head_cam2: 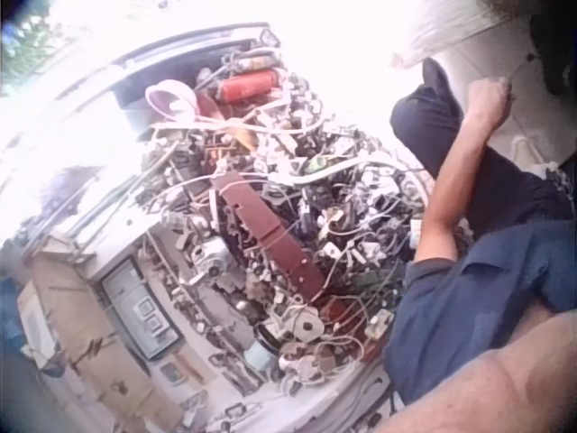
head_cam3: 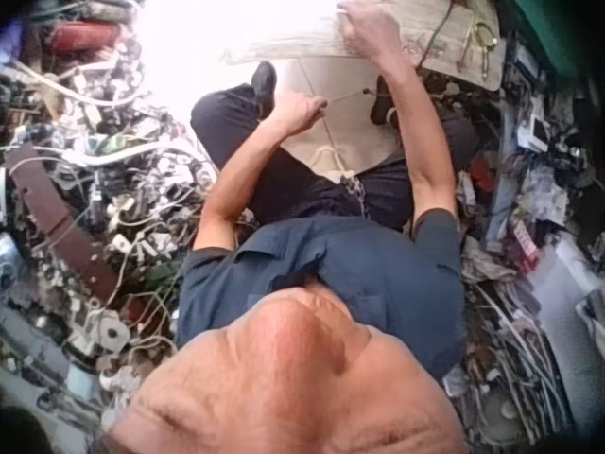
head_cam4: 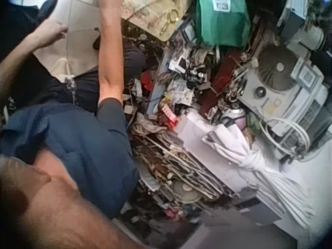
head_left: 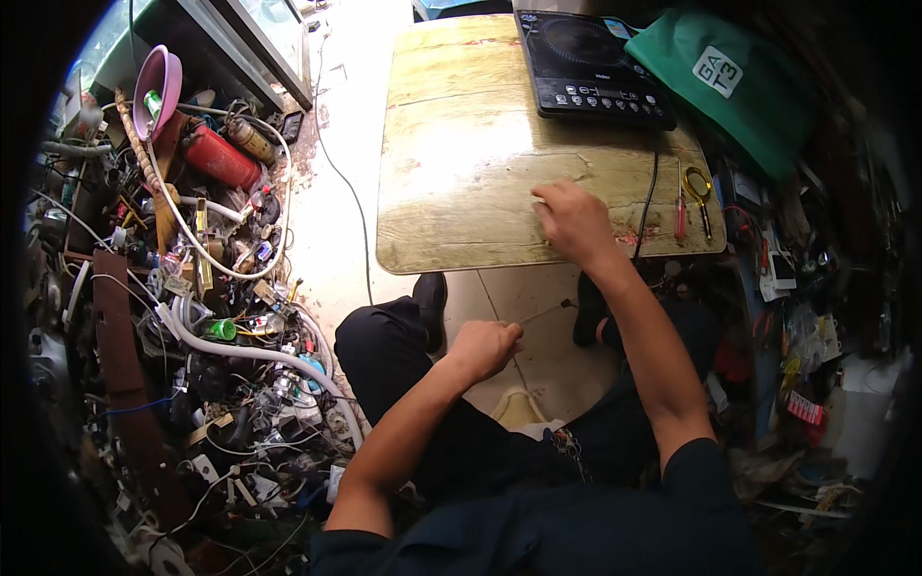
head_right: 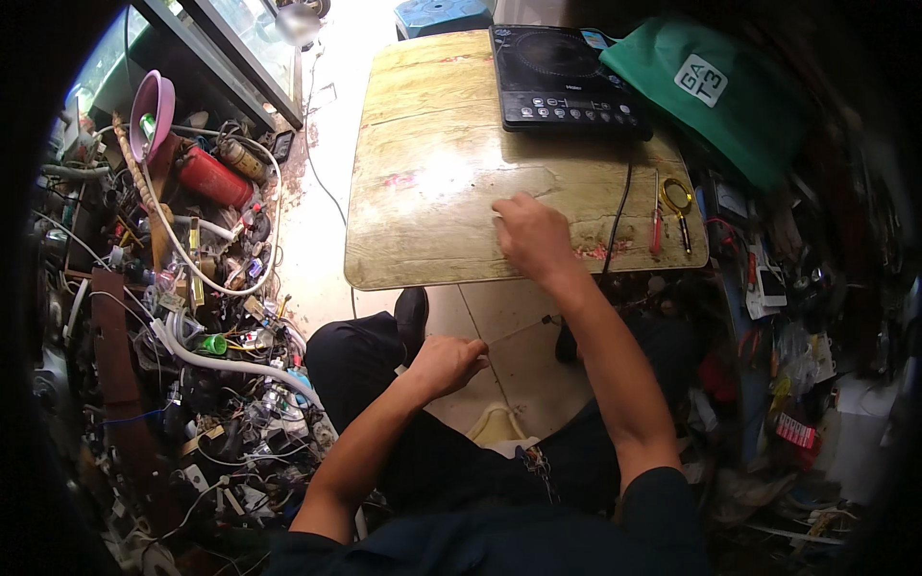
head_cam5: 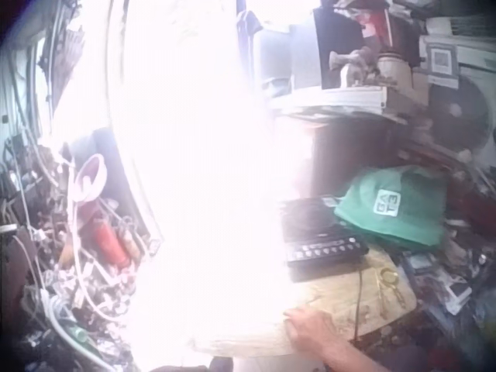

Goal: The person uses a multimeter to test a circuit board inside a disassembled device, then inspects a small white electronic module with a screen and ports. The person handles tools and components on a cluttered workbench.

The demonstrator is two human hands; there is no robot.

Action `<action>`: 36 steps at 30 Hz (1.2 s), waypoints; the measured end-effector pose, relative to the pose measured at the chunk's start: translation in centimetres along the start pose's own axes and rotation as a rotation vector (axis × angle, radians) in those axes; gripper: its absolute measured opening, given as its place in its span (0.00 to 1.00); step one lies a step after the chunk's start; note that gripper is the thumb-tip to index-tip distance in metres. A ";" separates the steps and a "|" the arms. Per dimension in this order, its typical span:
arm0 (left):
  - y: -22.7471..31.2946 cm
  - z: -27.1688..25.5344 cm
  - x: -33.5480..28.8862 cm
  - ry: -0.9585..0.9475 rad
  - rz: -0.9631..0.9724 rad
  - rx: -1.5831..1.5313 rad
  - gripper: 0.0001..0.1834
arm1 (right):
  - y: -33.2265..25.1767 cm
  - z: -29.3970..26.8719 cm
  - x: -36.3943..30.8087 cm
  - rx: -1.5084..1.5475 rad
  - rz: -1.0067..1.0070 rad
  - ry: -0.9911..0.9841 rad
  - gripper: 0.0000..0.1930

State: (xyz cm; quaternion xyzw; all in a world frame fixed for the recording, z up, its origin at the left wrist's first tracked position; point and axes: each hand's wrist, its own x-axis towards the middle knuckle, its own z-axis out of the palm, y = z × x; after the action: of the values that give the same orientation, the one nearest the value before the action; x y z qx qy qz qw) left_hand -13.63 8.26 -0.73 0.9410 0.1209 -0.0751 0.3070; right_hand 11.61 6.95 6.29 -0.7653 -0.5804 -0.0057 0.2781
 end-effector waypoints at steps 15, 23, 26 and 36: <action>0.1 -0.8 -0.9 0.058 0.017 -0.123 0.15 | -1.4 7.4 9.0 -0.210 0.046 -0.120 0.08; -0.3 -0.6 -1.2 0.058 -0.032 -0.071 0.15 | -2.8 7.0 10.8 -0.439 -0.053 -0.292 0.07; -0.8 0.0 -1.3 0.059 -0.055 -0.075 0.15 | -3.1 7.5 11.1 -0.451 -0.109 -0.329 0.08; -1.6 0.7 0.0 -0.013 -0.102 -0.008 0.15 | -0.7 4.5 7.4 -0.223 -0.074 -0.286 0.08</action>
State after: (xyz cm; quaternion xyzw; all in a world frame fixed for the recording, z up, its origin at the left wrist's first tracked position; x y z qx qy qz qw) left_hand -14.13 9.09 -2.16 0.9319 0.1667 -0.0964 0.3073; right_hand 11.96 15.52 5.25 -0.7625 -0.6377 0.0285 0.1057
